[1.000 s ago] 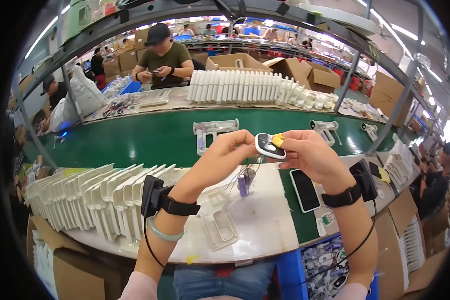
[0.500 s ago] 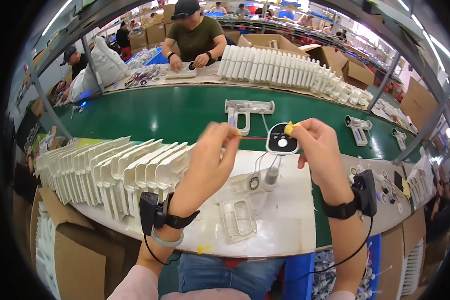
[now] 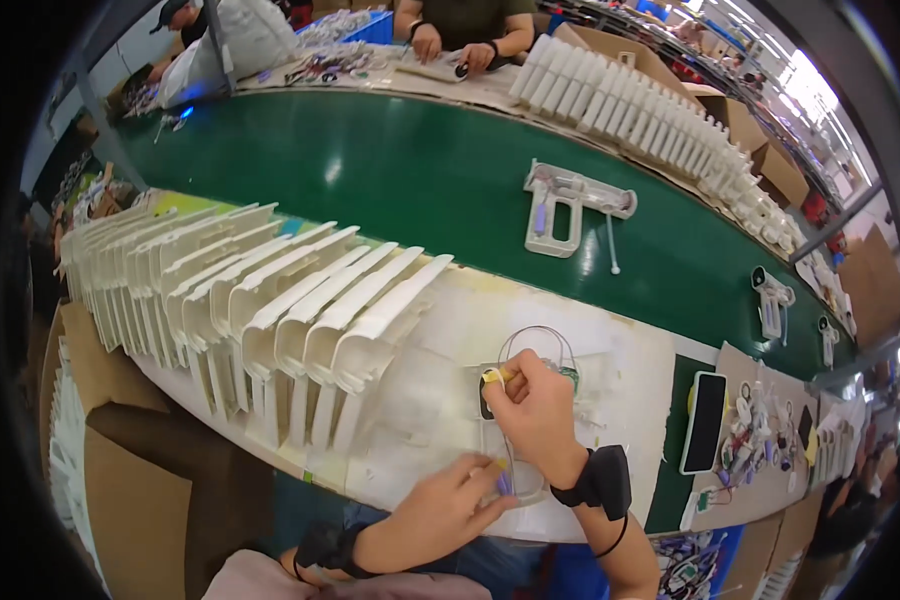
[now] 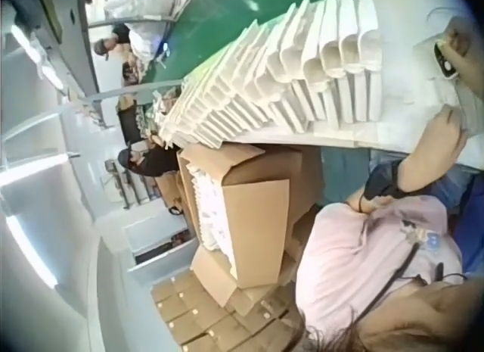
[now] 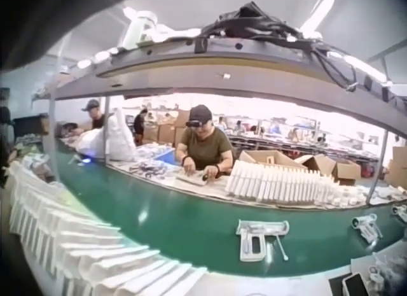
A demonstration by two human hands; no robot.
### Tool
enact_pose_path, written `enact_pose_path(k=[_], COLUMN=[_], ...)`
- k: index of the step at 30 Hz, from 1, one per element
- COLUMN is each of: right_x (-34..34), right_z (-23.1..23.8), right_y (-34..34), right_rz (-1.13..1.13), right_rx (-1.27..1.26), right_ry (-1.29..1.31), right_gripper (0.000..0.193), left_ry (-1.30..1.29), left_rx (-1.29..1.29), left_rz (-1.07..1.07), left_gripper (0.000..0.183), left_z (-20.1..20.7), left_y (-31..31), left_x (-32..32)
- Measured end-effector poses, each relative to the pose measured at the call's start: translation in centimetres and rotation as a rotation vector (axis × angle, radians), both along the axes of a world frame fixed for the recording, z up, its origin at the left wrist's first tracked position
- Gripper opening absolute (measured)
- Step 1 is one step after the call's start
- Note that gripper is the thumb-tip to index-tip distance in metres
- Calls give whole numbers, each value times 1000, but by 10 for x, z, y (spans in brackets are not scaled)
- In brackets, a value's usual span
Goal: The person picks up a motor assembly from a blue bin, places it into a plastic housing, and secures the internal components by hand. They then press a control panel into the housing and pass the assembly to another worker.
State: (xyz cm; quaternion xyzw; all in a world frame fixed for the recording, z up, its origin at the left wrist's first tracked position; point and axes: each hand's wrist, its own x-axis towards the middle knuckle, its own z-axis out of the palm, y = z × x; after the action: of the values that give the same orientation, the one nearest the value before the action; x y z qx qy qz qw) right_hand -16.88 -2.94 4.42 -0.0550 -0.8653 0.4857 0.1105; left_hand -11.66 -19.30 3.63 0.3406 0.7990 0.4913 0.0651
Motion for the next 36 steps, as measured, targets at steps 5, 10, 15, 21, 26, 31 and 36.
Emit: enact_pose_path(k=[5,10,15,21,26,31,36], right_x=[-7,-11,-13,-12,-11,26,70], right_z=[-17,-22,-11,-20,-21,20,17], right_y=[-17,-29,-32,-36,-28,-3,12], right_rz=[-39,-23,-70,-52,43,19,426], right_rx=[-56,25,140,218,469,226,537], right_ry=[4,-83,-23,-50,-4,-168,-231], right_gripper=[13,13,13,17,18,28,58], left_ry=[0,-127,-158,-129,-164,-290,-229], left_rx=[-85,124,69,108,116,26,132], left_rz=[231,262,164,205,189,97,91], left_gripper=[52,63,82,76,74,73,61], left_z=[-18,-44,-55,-53,-47,-48,-46], left_y=[-12,-4,-6,-1,0,-16,-8], left_x=[-46,-63,-82,-82,-85,-86,-85])
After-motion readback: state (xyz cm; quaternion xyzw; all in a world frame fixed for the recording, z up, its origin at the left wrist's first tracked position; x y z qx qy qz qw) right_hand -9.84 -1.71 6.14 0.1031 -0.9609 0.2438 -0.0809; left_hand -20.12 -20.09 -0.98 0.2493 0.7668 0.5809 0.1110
